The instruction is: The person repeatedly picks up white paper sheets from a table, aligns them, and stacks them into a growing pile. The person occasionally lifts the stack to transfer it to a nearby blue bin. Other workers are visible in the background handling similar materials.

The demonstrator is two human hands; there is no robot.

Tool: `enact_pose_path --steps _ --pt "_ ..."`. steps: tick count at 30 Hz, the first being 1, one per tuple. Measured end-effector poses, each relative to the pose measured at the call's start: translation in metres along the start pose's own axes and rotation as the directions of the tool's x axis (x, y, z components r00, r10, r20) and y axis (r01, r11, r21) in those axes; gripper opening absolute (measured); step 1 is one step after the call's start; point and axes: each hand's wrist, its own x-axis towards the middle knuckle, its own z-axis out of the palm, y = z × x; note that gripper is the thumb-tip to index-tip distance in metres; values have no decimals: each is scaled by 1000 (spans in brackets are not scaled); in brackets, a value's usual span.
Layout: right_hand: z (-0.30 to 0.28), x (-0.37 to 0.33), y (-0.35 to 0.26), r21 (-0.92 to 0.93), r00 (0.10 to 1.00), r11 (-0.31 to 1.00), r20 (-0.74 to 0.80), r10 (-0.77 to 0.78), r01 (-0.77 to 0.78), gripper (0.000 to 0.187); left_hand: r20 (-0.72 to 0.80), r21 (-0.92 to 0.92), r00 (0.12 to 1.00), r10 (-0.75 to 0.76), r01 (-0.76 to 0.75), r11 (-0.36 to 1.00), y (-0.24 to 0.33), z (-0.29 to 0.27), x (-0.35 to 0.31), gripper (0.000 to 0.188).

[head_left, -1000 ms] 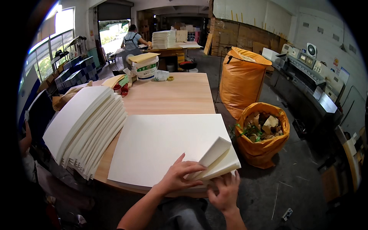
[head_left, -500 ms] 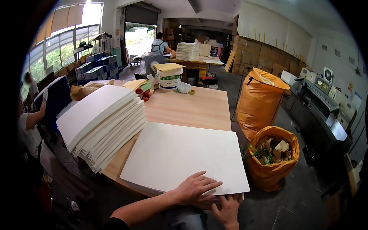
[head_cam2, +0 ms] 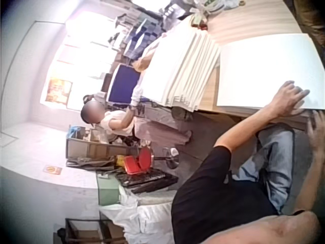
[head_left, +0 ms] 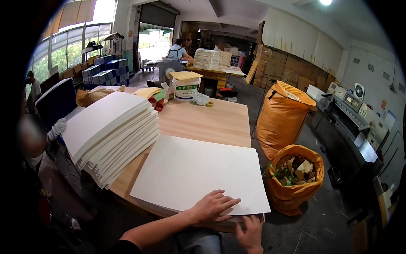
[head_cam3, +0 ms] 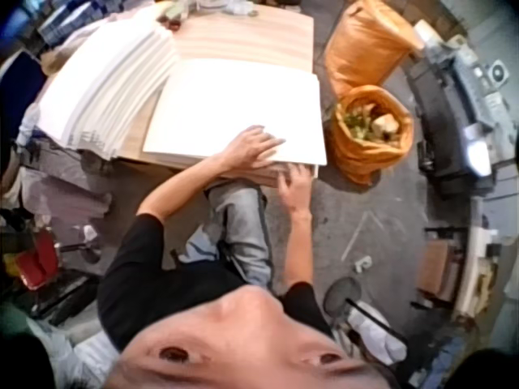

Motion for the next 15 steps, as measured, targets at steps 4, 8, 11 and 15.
enact_pose_path --steps 4,8,11,15 --pt "-16 -15 30 181 903 924 -216 371 -336 23 -14 12 1000 17 -17 1000 0 1 1 56" --pt "-45 -11 46 67 814 812 18 580 -580 34 51 -26 998 -23 25 999 0 2 1 60" --pt "-58 -1 51 -29 831 858 234 504 -512 43 56 -65 996 -67 71 995 7 -9 4 59" --pt "-78 37 34 36 748 792 358 559 -609 39 -35 -61 999 -25 22 998 9 -14 5 55"
